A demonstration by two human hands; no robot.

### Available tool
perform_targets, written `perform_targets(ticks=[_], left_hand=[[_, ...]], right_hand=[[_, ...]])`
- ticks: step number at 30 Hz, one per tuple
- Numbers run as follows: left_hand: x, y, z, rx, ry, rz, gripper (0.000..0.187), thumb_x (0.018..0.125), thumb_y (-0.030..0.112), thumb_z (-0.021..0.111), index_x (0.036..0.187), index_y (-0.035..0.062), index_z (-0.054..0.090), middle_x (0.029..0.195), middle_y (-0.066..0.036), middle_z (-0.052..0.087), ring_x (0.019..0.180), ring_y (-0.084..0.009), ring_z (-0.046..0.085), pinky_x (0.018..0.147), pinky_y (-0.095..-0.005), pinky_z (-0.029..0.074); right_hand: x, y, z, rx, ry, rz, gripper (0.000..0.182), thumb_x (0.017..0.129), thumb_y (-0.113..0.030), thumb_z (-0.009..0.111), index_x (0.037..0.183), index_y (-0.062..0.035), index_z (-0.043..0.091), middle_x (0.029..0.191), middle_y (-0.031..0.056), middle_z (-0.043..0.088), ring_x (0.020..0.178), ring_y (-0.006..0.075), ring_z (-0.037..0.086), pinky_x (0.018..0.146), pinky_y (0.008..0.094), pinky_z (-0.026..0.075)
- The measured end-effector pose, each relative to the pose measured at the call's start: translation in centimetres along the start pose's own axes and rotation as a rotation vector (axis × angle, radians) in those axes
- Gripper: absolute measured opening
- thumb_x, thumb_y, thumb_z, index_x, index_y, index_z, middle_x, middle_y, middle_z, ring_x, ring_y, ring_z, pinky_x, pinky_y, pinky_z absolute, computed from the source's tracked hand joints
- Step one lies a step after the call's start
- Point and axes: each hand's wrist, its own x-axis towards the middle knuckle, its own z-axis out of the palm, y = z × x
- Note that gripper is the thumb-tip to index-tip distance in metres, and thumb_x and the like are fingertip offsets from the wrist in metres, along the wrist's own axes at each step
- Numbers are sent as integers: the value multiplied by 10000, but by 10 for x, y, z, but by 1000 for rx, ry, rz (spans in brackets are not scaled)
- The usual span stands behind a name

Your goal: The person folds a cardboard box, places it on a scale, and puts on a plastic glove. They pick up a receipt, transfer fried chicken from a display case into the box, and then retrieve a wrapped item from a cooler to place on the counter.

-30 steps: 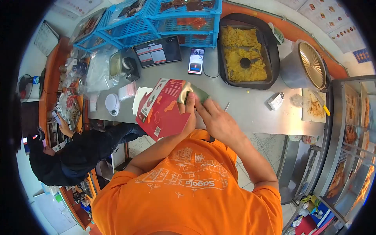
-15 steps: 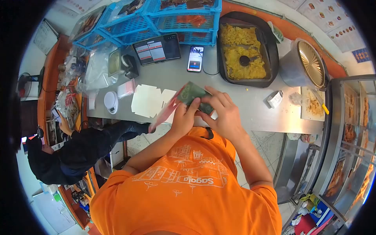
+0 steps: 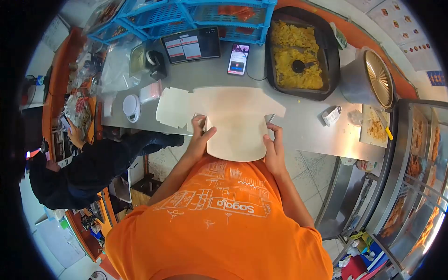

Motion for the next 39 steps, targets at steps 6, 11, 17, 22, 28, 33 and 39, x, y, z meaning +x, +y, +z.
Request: perform_targets(ticks=[6,11,17,22,28,33,39], left_hand=[[8,-18,-4,-127,-154,-138,291,1059,230,454,1221,137,232,1229,-123,469,1139,-146,474,941,-288,407],[2,-21,-18,-161,-435,-138,417,990,304,591,1237,132,302,1251,-104,402,1206,-182,416,987,-328,386],[-2,1,-3,295,-511,-86,807,762,331,820,1321,144,269,1312,-134,372,1294,-257,358,1088,-408,297],[29,-40,-11,94,-441,145,1120,779,503,784,1513,103,39,1476,-205,282,1419,-302,243,1152,-452,225],[22,-74,-74,1446,-356,284,880,816,496,700,1493,64,339,1597,-271,90,1472,-456,107,1175,-600,113],[-22,-80,-145,1300,-429,411,713,793,231,692,1441,74,440,1459,-189,449,1371,-355,402,1133,-470,312],[-88,80,-117,453,579,255,302,1020,178,507,1157,-47,654,1160,-187,688,925,-205,701,804,-289,549]], right_hand=[[5,3,-21,28,-320,-161,493,924,-325,617,1286,-54,419,1588,213,130,1426,331,268,1142,470,262],[11,15,-32,-464,-408,-243,685,780,-365,806,1284,-96,428,1549,207,227,1408,336,298,1119,481,316],[7,11,-17,239,-325,173,733,710,-154,821,1301,-95,392,1318,115,392,1282,250,394,1079,387,351],[14,18,-32,110,-163,-17,778,713,-172,822,1336,-63,368,1354,120,367,1260,246,420,1057,364,379],[15,81,-38,-149,179,-180,720,742,-207,813,1292,-50,376,1351,160,346,1353,299,304,1144,417,231],[65,108,38,-467,66,-382,755,674,-193,892,1252,-74,422,1417,305,314,1399,465,264,1125,511,285],[91,68,107,-574,-21,-467,764,698,-170,871,1311,-58,429,1500,297,269,1348,466,343,1103,498,350]])
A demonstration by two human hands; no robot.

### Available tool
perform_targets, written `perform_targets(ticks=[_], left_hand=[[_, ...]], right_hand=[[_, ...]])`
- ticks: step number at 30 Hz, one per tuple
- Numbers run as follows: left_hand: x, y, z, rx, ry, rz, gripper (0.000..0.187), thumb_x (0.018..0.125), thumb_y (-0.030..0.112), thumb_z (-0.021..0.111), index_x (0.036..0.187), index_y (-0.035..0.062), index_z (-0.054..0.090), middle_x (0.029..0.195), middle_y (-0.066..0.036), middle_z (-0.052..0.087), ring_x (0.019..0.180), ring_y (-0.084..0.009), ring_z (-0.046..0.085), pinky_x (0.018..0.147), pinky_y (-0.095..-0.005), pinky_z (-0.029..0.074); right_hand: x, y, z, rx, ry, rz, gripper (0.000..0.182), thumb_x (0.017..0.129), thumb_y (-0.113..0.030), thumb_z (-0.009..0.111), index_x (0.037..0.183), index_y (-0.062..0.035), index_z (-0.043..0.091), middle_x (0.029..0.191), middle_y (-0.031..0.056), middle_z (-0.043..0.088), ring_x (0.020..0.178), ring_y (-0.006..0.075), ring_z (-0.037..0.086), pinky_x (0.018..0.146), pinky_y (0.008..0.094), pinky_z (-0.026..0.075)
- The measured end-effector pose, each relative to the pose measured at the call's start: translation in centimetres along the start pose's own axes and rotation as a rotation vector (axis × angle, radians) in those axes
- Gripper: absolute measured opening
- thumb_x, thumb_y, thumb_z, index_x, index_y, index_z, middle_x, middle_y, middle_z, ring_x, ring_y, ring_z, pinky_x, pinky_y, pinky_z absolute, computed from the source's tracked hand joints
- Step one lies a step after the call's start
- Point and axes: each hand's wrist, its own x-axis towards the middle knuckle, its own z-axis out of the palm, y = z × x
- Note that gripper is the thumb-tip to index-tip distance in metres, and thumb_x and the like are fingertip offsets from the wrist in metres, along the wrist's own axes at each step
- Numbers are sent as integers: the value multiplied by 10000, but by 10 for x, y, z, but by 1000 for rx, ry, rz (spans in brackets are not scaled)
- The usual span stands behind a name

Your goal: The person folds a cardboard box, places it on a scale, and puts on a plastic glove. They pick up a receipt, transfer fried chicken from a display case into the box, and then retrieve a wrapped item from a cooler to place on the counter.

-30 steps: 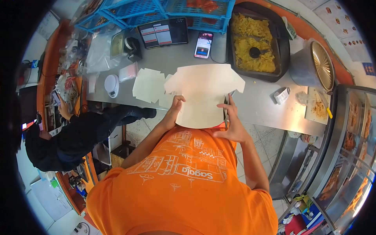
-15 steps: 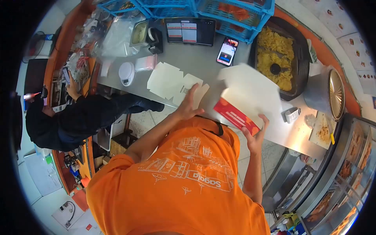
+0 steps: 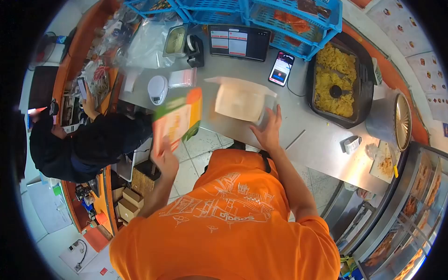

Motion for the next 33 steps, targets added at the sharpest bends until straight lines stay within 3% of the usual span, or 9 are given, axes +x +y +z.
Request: perform_targets(ticks=[3,5,10,13,15,25,27,29,33], left_hand=[[8,54,19,155,-223,866,310,999,242,538,1072,-20,686,1221,-176,666,1139,-386,634,981,-503,489],[-9,63,52,396,-567,874,328,942,326,539,1162,145,701,1294,-58,646,1306,-324,525,1125,-527,334],[6,46,150,544,-1001,1227,496,914,315,616,1381,175,525,1576,-58,324,1425,-293,356,1184,-477,240],[17,65,183,-131,-1181,493,677,879,176,694,1464,118,357,1559,-128,305,1407,-228,367,1140,-433,338],[19,78,207,-878,-770,-131,722,864,146,737,1445,45,321,1419,-150,470,1271,-192,508,1021,-369,465],[10,78,244,-1327,-918,-740,378,924,96,678,1266,49,524,1180,-73,626,1079,-203,645,867,-336,569],[10,73,247,-1288,-902,-705,342,911,120,706,1212,30,572,1112,-62,655,1025,-167,656,856,-305,557],[22,83,243,-732,-887,-52,283,893,130,735,1126,4,632,1022,-49,688,942,-123,659,825,-269,540],[28,100,221,-587,-943,4,238,882,114,743,1066,-21,675,996,-53,709,889,-98,651,793,-249,533]], right_hand=[[2,-5,-28,67,15,-33,830,779,-353,815,1411,-52,369,1473,241,354,1317,397,422,1073,470,394],[23,-58,-89,1705,-528,512,971,811,-548,734,1506,-54,271,1438,204,413,1293,320,466,1066,438,406],[61,-73,-173,699,-371,310,564,903,-304,718,1361,-37,525,1091,105,678,1025,175,634,804,334,547],[42,-96,-199,-72,-152,270,299,855,-57,699,1153,-72,688,907,49,700,922,161,654,730,332,545],[18,-92,-195,-481,65,-444,311,771,-28,698,1074,-92,726,925,43,697,894,182,654,710,328,539],[-30,-75,-184,268,145,167,273,912,0,607,1174,4,680,964,68,682,875,100,637,724,241,504],[-28,-66,-178,943,155,474,336,904,-13,615,1238,19,635,1078,95,672,921,113,635,783,236,504],[-18,-69,-185,843,158,371,403,879,-14,630,1279,29,602,1188,138,656,977,171,644,840,272,507],[2,-91,-193,26,305,-228,454,805,-21,714,1253,-19,639,1229,167,650,1007,290,653,869,347,519]])
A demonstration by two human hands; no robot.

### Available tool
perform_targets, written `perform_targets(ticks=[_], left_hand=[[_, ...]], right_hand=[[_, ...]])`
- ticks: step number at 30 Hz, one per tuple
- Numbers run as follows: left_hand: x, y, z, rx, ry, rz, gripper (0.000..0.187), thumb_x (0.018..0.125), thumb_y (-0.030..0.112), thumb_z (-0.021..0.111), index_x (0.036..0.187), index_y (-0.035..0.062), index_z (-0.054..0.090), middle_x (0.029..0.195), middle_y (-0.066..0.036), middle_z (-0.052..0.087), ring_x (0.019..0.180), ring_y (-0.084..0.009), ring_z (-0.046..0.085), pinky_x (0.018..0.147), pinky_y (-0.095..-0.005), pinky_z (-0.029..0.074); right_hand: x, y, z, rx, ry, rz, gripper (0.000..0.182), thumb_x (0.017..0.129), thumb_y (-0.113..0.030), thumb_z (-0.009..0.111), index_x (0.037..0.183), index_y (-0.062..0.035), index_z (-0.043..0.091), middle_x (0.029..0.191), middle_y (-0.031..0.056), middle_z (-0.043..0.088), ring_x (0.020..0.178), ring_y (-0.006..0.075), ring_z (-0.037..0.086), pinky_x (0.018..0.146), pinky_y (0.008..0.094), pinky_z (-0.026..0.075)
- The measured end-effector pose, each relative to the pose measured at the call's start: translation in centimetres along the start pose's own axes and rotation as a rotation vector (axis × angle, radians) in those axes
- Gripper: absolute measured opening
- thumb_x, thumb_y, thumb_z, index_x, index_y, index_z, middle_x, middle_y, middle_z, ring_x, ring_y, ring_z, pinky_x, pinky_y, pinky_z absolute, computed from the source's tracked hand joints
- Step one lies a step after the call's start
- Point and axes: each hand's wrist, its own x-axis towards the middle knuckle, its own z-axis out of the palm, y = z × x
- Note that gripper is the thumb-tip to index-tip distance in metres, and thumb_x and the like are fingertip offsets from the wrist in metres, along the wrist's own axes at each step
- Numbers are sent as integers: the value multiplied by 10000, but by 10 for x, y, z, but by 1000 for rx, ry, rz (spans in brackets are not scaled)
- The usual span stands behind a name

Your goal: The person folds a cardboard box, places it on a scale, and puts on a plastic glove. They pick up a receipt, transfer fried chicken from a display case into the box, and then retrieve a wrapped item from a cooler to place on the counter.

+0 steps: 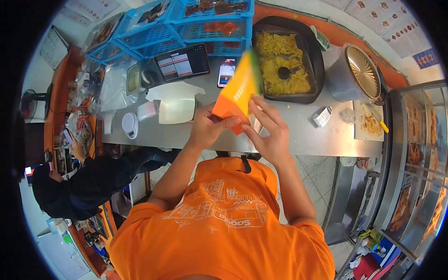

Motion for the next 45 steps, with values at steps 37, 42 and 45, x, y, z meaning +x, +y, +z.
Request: perform_targets(ticks=[37,42,45], left_hand=[[-18,24,12,-43,188,224,132,888,-30,685,1017,-53,678,935,-62,705,864,-96,655,773,-209,517],[-11,27,-2,-11,85,274,116,899,-3,685,1007,-41,667,959,-56,695,876,-88,641,782,-220,512],[-11,37,-5,-28,70,259,88,904,4,682,981,-28,655,953,-40,665,851,-77,602,779,-220,484]], right_hand=[[11,-33,20,84,122,-98,294,710,7,809,974,-2,681,1091,183,677,921,299,707,808,313,563],[14,-40,29,190,167,35,244,743,20,774,968,5,681,1172,211,664,990,287,705,820,314,561],[14,-47,23,416,108,177,185,804,16,732,979,25,669,1225,224,642,1045,269,689,829,312,565]])
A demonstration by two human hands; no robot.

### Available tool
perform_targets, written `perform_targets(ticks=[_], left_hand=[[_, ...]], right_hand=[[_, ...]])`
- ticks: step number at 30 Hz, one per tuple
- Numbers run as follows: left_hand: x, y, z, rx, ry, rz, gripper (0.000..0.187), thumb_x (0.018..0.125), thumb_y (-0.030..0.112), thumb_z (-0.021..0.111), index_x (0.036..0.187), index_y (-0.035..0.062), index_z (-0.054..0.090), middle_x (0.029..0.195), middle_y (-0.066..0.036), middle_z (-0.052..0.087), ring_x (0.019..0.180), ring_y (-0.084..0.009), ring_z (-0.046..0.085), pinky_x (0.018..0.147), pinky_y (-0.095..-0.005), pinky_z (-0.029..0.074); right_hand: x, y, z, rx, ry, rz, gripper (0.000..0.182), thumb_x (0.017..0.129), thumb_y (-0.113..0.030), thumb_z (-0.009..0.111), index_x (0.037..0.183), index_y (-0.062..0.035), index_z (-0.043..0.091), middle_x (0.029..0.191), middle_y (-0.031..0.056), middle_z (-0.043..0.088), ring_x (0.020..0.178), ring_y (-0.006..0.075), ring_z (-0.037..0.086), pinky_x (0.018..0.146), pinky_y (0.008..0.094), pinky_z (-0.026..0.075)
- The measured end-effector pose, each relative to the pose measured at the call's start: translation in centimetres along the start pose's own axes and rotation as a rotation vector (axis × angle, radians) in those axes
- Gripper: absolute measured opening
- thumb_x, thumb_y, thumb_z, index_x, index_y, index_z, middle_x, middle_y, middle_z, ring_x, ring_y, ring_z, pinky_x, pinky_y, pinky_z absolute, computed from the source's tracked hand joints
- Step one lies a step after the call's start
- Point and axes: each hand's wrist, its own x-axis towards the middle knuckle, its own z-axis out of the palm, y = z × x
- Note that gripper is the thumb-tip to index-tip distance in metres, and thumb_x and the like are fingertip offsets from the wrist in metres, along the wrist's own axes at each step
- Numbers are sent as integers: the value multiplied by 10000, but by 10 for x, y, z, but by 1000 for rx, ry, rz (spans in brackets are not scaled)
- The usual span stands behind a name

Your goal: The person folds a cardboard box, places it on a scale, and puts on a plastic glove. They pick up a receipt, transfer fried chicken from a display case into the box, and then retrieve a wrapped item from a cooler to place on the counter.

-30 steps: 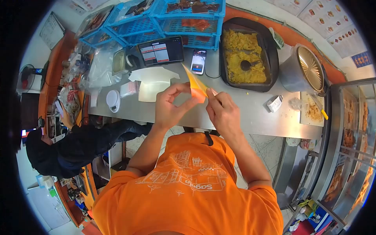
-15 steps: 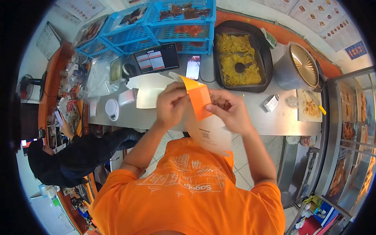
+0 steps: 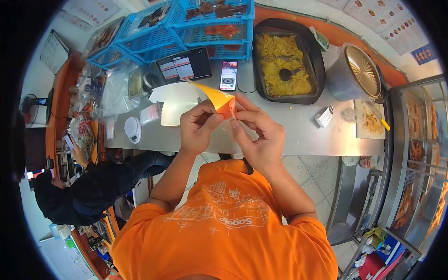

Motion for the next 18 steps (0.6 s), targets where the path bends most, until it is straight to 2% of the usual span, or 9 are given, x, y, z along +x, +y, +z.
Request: perform_targets(ticks=[1,5,11,14,16,17,18], left_hand=[[-1,3,1,-9,7,-20,67,906,7,679,957,-21,646,937,-29,640,821,-70,572,770,-217,459],[-3,3,4,-66,23,-49,90,894,22,701,948,-25,646,939,-34,653,848,-77,585,802,-240,468],[-7,0,2,-40,15,-76,126,876,33,729,972,-18,666,960,-57,692,857,-83,611,780,-227,486],[-10,-4,4,67,-24,-30,157,885,-2,703,1034,-16,655,969,-66,700,867,-92,627,783,-232,502],[-15,0,10,-93,-37,-115,212,897,-39,665,1104,-16,627,998,-75,702,891,-111,646,812,-255,524],[-17,-1,13,-92,-37,-115,212,897,-39,665,1104,-16,627,998,-75,702,891,-111,646,812,-255,524],[-18,-2,18,53,-39,-86,238,904,-43,650,1137,-15,611,1026,-83,697,902,-116,647,818,-257,523]], right_hand=[[-1,-3,-2,183,-16,172,150,837,13,706,980,37,664,1259,229,624,1073,259,676,836,310,569],[2,-8,-5,319,-40,232,107,882,4,661,976,53,659,1303,223,589,1109,234,643,860,310,573],[8,-3,-10,269,-161,271,89,876,15,652,953,51,678,1304,212,575,1090,221,641,868,323,579],[9,5,-8,194,-140,246,118,841,3,705,952,40,690,1267,202,603,1034,200,658,830,308,582],[9,16,-10,-111,-144,-69,188,797,-20,766,970,16,703,1198,165,644,972,190,667,769,293,575],[6,20,-7,-111,-144,-69,188,797,-20,766,970,16,703,1198,165,644,972,190,667,769,293,575],[1,24,-2,-70,-22,-17,209,773,-27,788,966,0,713,1161,146,657,949,187,660,761,299,562]])
